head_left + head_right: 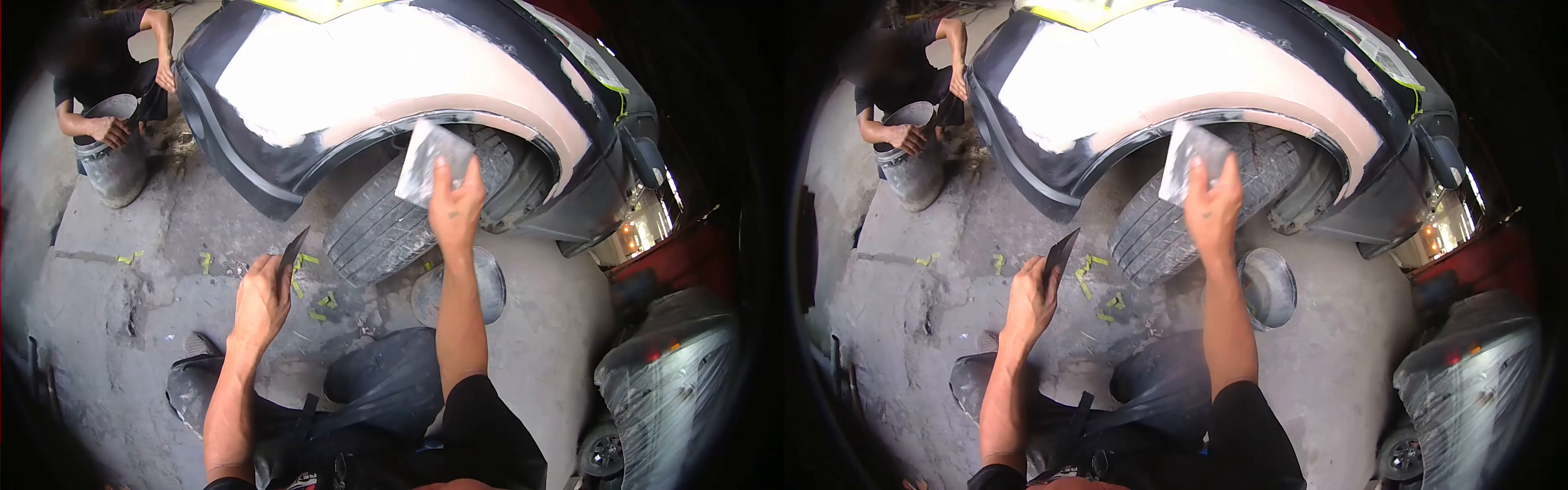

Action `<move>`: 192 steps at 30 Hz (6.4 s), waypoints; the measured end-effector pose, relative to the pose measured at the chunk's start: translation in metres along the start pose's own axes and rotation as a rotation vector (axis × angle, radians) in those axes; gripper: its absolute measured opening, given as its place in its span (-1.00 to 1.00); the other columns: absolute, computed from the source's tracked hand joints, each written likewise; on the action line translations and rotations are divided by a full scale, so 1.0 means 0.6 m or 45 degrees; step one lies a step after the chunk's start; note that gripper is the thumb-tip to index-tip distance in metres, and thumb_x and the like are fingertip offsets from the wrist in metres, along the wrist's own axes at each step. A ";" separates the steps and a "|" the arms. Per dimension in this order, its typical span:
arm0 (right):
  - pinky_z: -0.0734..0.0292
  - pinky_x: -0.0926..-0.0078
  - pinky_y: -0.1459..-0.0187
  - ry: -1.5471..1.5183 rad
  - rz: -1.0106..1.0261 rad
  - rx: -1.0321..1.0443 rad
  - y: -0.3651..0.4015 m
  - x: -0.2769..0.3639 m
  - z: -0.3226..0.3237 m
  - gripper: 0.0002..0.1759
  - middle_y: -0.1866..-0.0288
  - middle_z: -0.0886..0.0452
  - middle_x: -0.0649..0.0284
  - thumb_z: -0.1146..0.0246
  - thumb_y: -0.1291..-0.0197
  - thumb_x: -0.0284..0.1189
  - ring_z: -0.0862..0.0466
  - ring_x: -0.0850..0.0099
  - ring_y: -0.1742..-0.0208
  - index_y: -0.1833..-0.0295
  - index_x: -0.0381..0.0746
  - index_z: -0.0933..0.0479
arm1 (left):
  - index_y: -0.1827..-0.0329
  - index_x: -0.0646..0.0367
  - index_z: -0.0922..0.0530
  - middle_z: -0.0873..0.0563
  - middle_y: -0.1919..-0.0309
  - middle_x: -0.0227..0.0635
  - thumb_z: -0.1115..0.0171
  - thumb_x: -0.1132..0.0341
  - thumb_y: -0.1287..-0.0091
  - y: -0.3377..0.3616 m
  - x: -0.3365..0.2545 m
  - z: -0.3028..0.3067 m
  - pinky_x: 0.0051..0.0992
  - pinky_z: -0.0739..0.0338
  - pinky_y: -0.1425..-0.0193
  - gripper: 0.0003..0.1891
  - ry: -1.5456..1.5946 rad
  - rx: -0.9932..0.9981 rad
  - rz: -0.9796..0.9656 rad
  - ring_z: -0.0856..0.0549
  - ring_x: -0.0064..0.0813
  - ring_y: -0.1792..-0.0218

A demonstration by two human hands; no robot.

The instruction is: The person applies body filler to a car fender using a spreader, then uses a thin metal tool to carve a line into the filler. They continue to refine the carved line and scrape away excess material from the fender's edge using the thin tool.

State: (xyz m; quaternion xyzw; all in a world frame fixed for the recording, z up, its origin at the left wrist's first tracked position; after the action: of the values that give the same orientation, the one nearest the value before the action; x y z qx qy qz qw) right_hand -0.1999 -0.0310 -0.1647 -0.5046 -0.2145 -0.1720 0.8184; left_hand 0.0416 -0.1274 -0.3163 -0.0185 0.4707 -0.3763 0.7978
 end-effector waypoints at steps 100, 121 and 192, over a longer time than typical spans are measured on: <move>-0.56 0.51 0.20 -0.143 0.193 0.224 -0.096 -0.061 -0.078 -0.80 0.24 -0.70 0.16 -0.21 -0.30 -0.55 -0.65 0.53 0.22 0.01 -0.40 -0.53 | 0.06 0.28 -0.61 -0.68 0.26 0.16 -0.15 0.37 -0.39 0.006 -0.007 0.006 -0.05 -0.58 0.20 -0.81 0.051 -0.010 -0.044 -0.67 0.22 0.25; -0.54 0.43 0.15 -0.126 0.154 0.098 -0.092 -0.019 -0.070 -0.76 0.25 -0.67 0.09 -0.22 -0.33 -0.47 -0.64 0.40 0.23 -0.03 -0.39 -0.51 | 0.12 0.31 -0.61 -0.67 0.31 0.19 -0.14 0.37 -0.40 0.007 -0.004 0.014 -0.05 -0.57 0.21 -0.82 -0.008 -0.019 -0.047 -0.67 0.20 0.25; -0.59 0.44 0.34 -0.133 0.025 0.038 0.040 -0.130 -0.101 -0.79 0.32 -0.63 0.10 -0.10 -0.40 -0.59 -0.69 0.44 0.34 -0.10 -0.38 -0.48 | 0.09 0.34 -0.70 -0.76 0.36 -0.33 -0.24 0.09 -0.42 0.026 0.025 -0.010 -0.53 -0.51 0.31 -0.61 1.041 0.148 0.899 -0.65 -0.58 0.39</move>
State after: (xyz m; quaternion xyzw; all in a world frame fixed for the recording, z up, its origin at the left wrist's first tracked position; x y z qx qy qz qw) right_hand -0.2437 -0.0698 -0.2479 -0.5027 -0.2545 -0.1343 0.8152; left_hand 0.0503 -0.1233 -0.3365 0.3329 0.6987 -0.0872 0.6273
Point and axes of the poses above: each hand's wrist, its own y-axis away from the middle knuckle, its own z-axis out of the back of the hand, x = y × z, the point moved 3 cm from there along -y, towards the middle knuckle
